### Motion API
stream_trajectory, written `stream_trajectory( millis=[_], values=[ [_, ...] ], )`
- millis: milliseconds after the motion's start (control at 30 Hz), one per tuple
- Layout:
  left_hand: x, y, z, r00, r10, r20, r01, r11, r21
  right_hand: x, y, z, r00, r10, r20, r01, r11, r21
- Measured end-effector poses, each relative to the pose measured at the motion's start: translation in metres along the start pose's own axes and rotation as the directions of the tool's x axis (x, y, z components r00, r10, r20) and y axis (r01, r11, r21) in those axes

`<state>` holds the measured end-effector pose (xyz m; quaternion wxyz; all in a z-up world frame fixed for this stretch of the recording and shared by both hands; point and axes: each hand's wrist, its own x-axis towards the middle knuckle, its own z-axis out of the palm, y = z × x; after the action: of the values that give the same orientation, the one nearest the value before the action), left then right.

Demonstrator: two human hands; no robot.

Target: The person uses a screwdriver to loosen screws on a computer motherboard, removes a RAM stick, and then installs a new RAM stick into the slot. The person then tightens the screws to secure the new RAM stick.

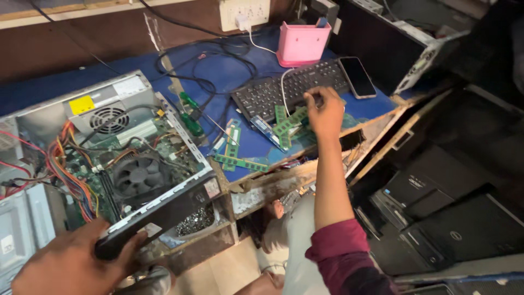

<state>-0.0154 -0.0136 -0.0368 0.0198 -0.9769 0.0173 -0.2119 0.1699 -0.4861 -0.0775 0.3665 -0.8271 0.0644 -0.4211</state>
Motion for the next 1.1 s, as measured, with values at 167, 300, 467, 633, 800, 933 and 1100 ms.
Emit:
stream_trajectory(
  millis=[167,300,467,633,800,933,1100],
  values=[
    [0.001,-0.002,0.007,1.000,-0.011,-0.016,0.009,0.995,-0.098,0.066,0.006,0.050,0.944,-0.316,0.096,0.325,0.940,-0.108],
    [0.000,-0.010,0.019,0.993,-0.060,0.103,0.065,0.997,-0.045,0.134,0.028,0.106,0.897,-0.426,0.122,0.440,0.887,-0.139],
    [-0.001,-0.021,0.034,0.996,0.000,0.089,0.017,0.983,-0.184,0.186,0.077,0.144,0.900,-0.418,0.126,0.429,0.899,-0.088],
    [-0.002,-0.021,0.033,0.989,-0.009,0.149,0.036,0.984,-0.177,0.194,0.083,0.153,0.957,-0.261,0.124,0.284,0.927,-0.243],
    [0.001,-0.007,0.014,0.974,-0.123,0.192,0.133,0.990,-0.041,0.179,0.024,0.093,0.819,-0.572,-0.042,0.572,0.820,-0.009],
    [0.003,0.005,-0.009,0.985,-0.137,0.102,0.147,0.985,-0.095,0.146,-0.048,0.019,0.835,-0.550,-0.002,0.547,0.830,0.112],
    [-0.002,0.015,-0.028,0.992,-0.124,-0.020,0.118,0.973,-0.196,0.038,-0.093,-0.060,0.788,-0.615,-0.013,0.594,0.755,0.278]
  ],
)
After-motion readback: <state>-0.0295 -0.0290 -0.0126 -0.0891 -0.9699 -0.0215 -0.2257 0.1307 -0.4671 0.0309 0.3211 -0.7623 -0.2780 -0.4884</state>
